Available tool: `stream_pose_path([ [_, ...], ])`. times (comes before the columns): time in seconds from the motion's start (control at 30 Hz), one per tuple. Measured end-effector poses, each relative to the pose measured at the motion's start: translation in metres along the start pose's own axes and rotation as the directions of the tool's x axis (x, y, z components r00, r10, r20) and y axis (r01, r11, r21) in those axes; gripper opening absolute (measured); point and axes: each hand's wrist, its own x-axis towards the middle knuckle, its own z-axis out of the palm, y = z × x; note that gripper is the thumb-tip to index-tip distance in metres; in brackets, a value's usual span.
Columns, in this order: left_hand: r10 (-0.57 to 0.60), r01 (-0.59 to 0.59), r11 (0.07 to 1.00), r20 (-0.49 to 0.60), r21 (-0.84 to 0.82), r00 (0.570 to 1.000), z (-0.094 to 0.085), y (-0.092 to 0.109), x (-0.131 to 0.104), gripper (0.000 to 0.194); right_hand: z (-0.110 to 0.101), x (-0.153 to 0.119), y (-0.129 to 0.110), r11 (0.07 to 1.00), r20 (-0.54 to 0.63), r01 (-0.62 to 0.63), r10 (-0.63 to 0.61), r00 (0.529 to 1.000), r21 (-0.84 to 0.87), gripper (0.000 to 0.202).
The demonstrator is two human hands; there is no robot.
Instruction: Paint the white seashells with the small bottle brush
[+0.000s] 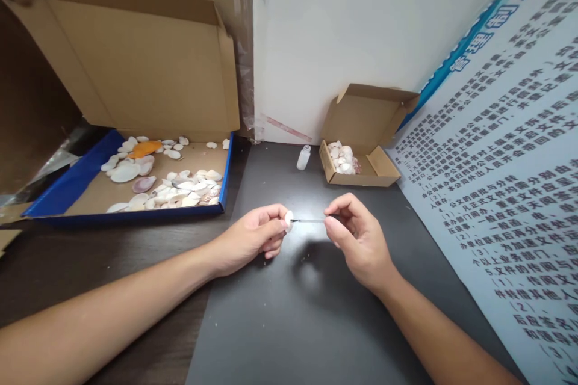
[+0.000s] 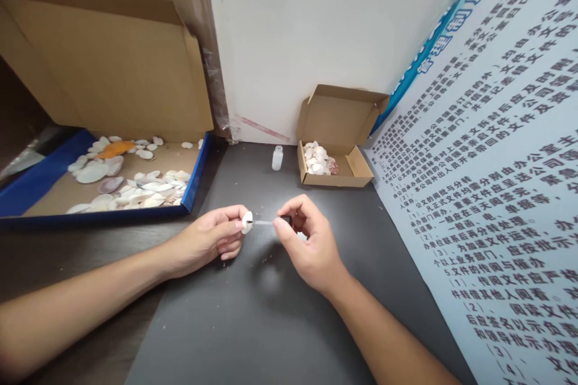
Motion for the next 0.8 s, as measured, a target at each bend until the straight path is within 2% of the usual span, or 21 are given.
stream_pose_path([
  [0.07,0.0,0.0,1.0,0.005,-0.017,1.0,0.0001,0.0005,0.0002,0.021,-0.0004,-0.0005,-0.0008,1.0,0.016,0.007,-0.007,1.0,-0.027,0.006],
  [0.2,-0.025,0.024,0.998,-0.023,-0.062,0.999,0.0012,0.0043,-0.0002,0.017,-0.0007,-0.0032,-0.0034,0.996,-0.033,0.031,-0.034,0.999,-0.086,0.008],
  [0.3,-0.039,0.033,0.994,-0.056,-0.1,0.998,0.0013,0.0076,-0.0014,0.014,0.001,-0.0049,-0.0058,0.995,0.005,0.043,-0.043,0.999,-0.086,0.01],
  [0.4,-0.044,0.035,0.99,-0.064,-0.133,0.997,0.0002,0.0094,-0.0026,0.014,0.0032,-0.0054,-0.0073,0.991,0.029,0.004,-0.001,1.0,-0.132,0.013],
  [0.53,-0.062,0.05,0.984,-0.069,-0.169,0.996,-0.0015,0.0097,-0.0027,0.013,0.0025,-0.0061,-0.0064,0.997,-0.007,0.009,-0.01,1.0,-0.08,0.011],
  [0.7,-0.043,0.036,0.987,-0.042,-0.159,0.998,-0.0036,0.0086,-0.0025,0.01,0.0022,-0.0063,-0.005,0.994,0.028,-0.018,0.021,0.999,-0.109,0.014],
  [0.8,-0.039,0.033,0.987,-0.034,-0.155,0.999,-0.0045,0.0082,-0.0028,0.009,0.0032,-0.0058,-0.0055,0.996,-0.011,-0.003,0.002,1.0,-0.085,0.012],
])
